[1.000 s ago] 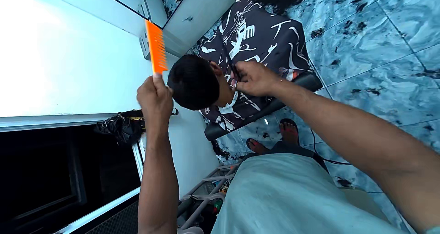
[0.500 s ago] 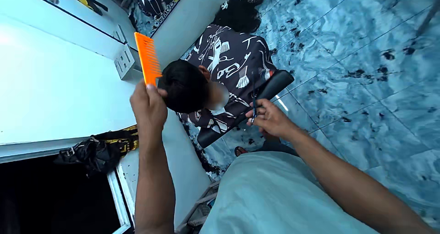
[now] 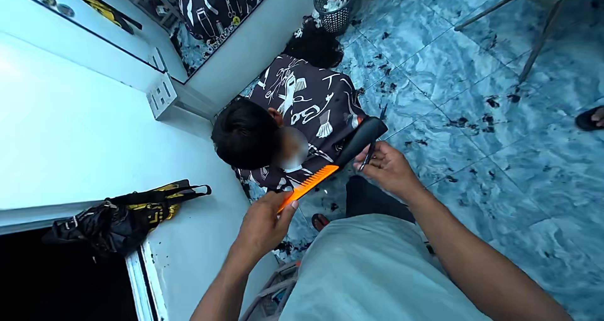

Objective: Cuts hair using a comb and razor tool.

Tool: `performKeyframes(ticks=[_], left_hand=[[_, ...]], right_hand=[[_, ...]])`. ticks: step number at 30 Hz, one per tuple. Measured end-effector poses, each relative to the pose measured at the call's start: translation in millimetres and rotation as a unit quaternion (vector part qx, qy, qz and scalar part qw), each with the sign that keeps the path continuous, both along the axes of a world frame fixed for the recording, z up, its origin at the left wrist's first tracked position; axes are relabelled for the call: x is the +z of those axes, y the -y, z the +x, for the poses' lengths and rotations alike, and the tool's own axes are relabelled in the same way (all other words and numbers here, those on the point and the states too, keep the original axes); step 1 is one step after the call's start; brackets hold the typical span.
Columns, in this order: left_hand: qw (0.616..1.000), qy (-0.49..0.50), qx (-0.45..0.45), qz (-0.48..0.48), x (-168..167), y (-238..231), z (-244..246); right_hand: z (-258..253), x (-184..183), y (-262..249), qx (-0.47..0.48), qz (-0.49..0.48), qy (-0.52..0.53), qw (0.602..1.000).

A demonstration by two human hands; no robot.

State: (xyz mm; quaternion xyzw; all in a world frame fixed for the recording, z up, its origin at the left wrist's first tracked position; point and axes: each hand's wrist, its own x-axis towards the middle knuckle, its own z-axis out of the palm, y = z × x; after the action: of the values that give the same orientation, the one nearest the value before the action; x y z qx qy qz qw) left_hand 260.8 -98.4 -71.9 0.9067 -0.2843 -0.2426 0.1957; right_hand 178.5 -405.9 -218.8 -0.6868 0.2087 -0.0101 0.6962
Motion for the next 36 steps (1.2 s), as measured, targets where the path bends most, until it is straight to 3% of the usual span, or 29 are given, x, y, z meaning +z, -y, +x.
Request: performKeyframes(ticks=[4,7,10,12,17,20,23,25,30,33,36], left_hand=[[0.984,0.151,0.089,0.019,-19.7,45.9,9.3],[0.955,0.236,0.143,0.108,-24.8,77.4,22.2],[0.921,0.289,0.164,0.203,-11.8,90.8,31.0],[0.906,0.303,0.173,0.239,5.2,94.4,35.1],[0.89,0.292,0.263,0.234,49.9,93.4,55.9],[0.88,0.291,0.302,0.224,64.1,92.6,71.6],[0.872,0.301,0.307,0.236,69.6,96.5,80.8],[0.867,0.308,0.308,0.242,72.1,98.9,84.3],[0.861,0.329,0.301,0.245,76.5,102.9,87.4],[0.858,0.333,0.297,0.254,78.3,105.0,88.0],[0.856,0.338,0.292,0.26,81.1,107.1,88.7]], right_hand=[[80.6,15.8,48.0,0.059,-0.031,0.055,0.996],[159.8,9.7,74.1,0.157,-0.056,0.085,0.982],[227.5,2.3,76.5,0.28,-0.129,0.118,0.944],[262.1,-3.6,70.2,0.36,-0.194,0.183,0.894],[340.7,10.3,27.0,0.589,-0.32,0.304,0.677],[368.4,26.9,1.3,0.652,-0.319,0.322,0.608],[388.5,36.6,-8.6,0.668,-0.269,0.361,0.592],[396.8,40.4,-10.5,0.655,-0.236,0.382,0.607],[401.4,40.7,-14.0,0.669,-0.226,0.39,0.591],[403.7,40.6,-15.9,0.648,-0.196,0.409,0.611],[408.2,44.0,-15.9,0.645,-0.201,0.42,0.606]])
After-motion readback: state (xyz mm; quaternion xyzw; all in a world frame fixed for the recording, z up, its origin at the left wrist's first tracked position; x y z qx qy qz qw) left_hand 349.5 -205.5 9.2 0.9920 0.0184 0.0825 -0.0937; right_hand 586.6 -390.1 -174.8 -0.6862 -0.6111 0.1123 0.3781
